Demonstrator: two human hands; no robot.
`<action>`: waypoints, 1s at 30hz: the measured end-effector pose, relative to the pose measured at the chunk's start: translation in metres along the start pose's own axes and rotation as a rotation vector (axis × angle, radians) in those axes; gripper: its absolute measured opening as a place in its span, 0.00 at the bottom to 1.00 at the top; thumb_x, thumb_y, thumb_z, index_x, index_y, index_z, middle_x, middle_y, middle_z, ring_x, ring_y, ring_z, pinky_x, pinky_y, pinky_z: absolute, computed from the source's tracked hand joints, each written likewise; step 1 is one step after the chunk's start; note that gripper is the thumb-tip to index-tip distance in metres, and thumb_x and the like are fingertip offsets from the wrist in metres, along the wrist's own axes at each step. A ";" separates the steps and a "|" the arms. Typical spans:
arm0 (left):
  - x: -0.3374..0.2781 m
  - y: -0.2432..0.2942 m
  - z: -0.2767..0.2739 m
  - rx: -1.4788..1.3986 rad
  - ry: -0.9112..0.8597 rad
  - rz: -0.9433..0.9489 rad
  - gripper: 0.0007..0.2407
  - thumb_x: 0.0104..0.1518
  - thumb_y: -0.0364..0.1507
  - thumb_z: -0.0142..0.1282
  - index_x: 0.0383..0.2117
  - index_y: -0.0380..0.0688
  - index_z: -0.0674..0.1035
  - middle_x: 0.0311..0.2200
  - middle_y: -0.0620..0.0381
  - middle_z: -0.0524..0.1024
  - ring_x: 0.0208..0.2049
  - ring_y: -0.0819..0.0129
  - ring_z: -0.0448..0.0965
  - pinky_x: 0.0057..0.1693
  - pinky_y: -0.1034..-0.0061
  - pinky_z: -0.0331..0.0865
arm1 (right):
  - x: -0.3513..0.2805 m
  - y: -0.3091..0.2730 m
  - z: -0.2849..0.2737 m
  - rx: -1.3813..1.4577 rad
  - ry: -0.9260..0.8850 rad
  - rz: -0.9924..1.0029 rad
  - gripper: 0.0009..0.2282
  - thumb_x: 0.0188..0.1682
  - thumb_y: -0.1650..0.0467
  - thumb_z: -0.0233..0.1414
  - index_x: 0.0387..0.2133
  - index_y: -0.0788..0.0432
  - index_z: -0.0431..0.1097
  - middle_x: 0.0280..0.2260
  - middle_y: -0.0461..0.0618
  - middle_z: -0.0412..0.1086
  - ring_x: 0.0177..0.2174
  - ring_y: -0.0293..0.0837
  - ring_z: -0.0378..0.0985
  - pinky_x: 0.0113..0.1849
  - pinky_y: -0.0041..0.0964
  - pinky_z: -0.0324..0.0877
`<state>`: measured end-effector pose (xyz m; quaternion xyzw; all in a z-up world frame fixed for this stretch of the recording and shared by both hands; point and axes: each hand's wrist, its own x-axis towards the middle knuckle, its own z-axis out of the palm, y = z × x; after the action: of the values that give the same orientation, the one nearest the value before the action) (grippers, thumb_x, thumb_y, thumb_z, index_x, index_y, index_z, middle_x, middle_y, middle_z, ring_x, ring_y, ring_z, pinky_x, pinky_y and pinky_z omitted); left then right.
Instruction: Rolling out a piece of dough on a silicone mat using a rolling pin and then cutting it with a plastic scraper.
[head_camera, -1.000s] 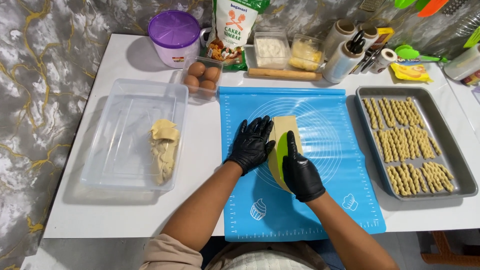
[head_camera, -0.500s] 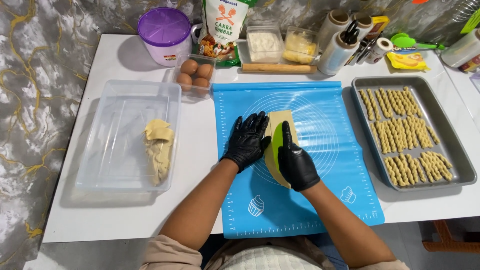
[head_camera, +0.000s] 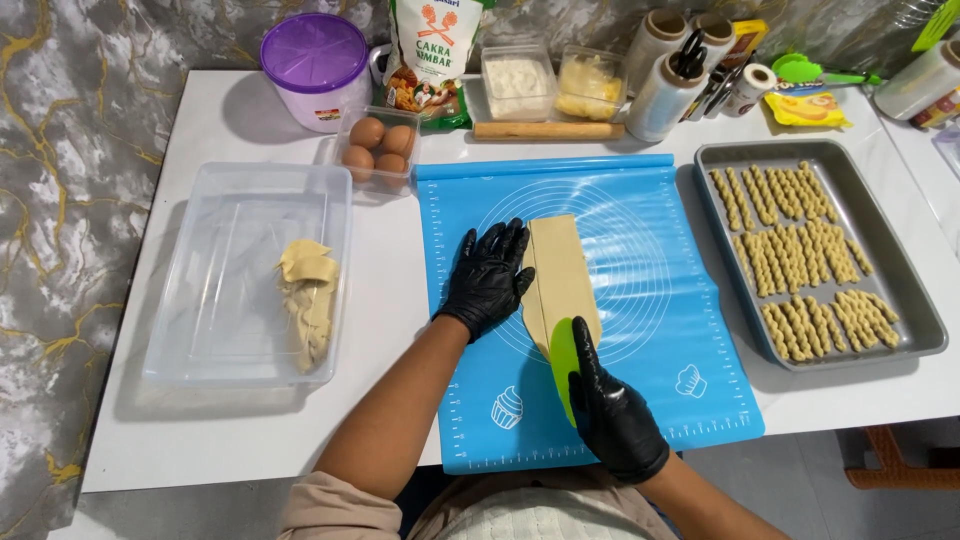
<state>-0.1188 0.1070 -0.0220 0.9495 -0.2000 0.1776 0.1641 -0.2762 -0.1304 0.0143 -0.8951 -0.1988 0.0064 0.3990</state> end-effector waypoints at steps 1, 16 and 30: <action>0.000 -0.001 0.002 0.000 -0.001 0.002 0.27 0.67 0.43 0.36 0.70 0.46 0.58 0.71 0.50 0.54 0.71 0.51 0.54 0.72 0.47 0.38 | -0.002 -0.008 -0.006 0.001 0.002 0.001 0.29 0.55 0.69 0.46 0.70 0.53 0.42 0.39 0.49 0.79 0.27 0.44 0.78 0.30 0.41 0.77; 0.000 -0.005 0.008 0.025 0.021 -0.020 0.27 0.67 0.49 0.35 0.72 0.61 0.56 0.71 0.57 0.57 0.71 0.56 0.54 0.72 0.47 0.40 | 0.127 -0.049 -0.120 0.083 0.191 0.203 0.28 0.49 0.68 0.55 0.66 0.41 0.60 0.19 0.66 0.75 0.17 0.59 0.79 0.17 0.48 0.74; 0.014 0.003 -0.024 -0.119 -0.122 -0.169 0.24 0.68 0.47 0.33 0.70 0.63 0.61 0.68 0.56 0.63 0.68 0.53 0.60 0.71 0.51 0.47 | 0.225 0.047 -0.082 0.426 0.427 0.387 0.28 0.50 0.64 0.61 0.64 0.48 0.61 0.55 0.54 0.70 0.51 0.57 0.74 0.46 0.53 0.76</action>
<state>-0.1146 0.1095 0.0052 0.9605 -0.1392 0.0929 0.2222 -0.0384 -0.1358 0.0693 -0.7939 0.0679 -0.0640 0.6008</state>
